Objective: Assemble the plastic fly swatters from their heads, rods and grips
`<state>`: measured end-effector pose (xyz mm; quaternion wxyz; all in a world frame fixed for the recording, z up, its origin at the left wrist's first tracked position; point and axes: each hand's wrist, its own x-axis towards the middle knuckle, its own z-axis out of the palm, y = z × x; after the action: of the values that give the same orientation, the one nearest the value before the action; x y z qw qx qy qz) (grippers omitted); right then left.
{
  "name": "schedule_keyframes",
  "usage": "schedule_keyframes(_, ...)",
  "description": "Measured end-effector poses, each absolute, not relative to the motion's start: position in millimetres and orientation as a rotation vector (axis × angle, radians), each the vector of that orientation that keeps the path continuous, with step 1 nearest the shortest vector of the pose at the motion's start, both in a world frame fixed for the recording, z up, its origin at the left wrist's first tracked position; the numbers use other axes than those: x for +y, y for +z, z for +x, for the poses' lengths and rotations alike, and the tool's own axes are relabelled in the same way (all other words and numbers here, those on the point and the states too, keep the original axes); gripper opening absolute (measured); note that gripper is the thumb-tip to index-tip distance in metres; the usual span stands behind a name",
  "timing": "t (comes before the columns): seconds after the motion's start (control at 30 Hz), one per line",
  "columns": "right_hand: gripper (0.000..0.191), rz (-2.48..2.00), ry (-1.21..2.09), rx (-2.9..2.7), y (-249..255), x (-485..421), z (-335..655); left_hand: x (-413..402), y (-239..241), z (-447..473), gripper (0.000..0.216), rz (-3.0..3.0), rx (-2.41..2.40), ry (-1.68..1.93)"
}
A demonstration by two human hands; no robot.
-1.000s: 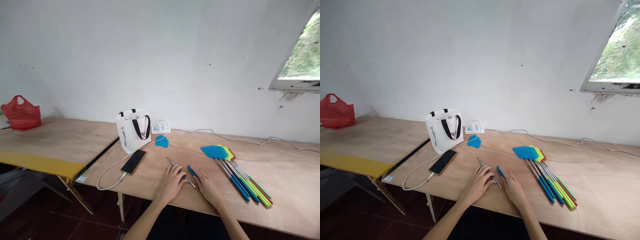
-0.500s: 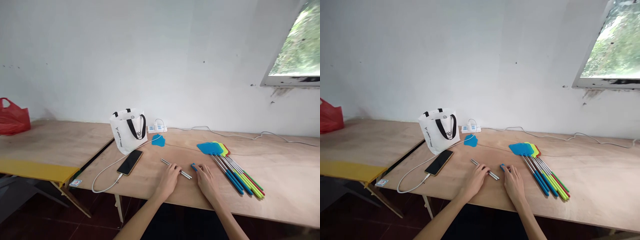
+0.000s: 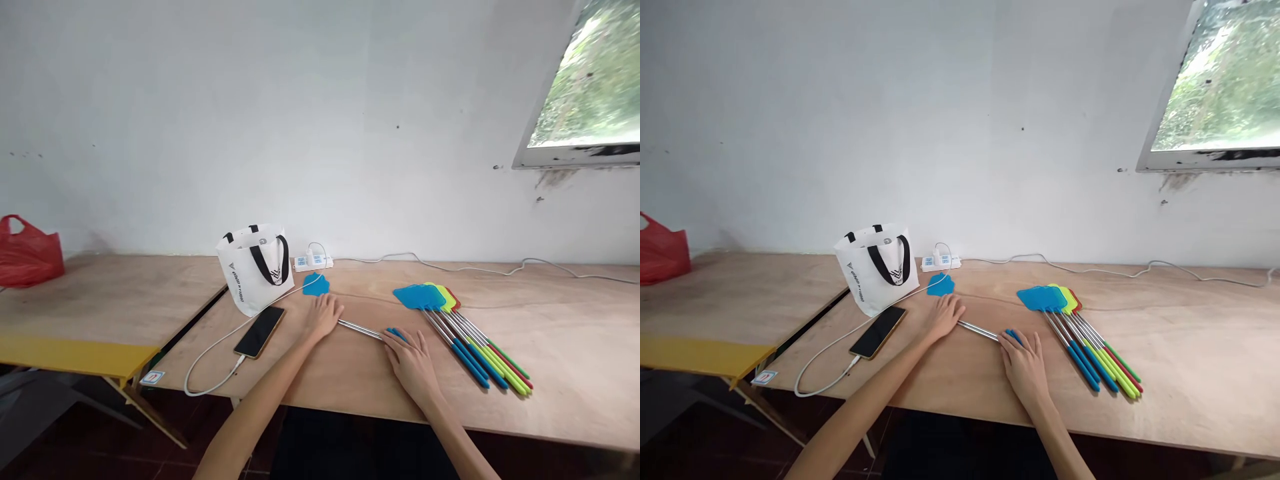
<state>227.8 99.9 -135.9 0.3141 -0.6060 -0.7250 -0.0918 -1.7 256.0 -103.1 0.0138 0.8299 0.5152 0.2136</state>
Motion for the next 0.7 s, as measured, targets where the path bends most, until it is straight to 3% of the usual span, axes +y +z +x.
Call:
schedule_keyframes(0.33,0.051,-1.555,-0.184,-1.972,-125,94,222,317,-99,-32,0.054,2.468,1.866,0.534)
schedule_keyframes(0.7,0.044,-1.480,-0.122,-2.064,-122,94,212,327,-93,-11,0.050,2.414,1.912,0.367)
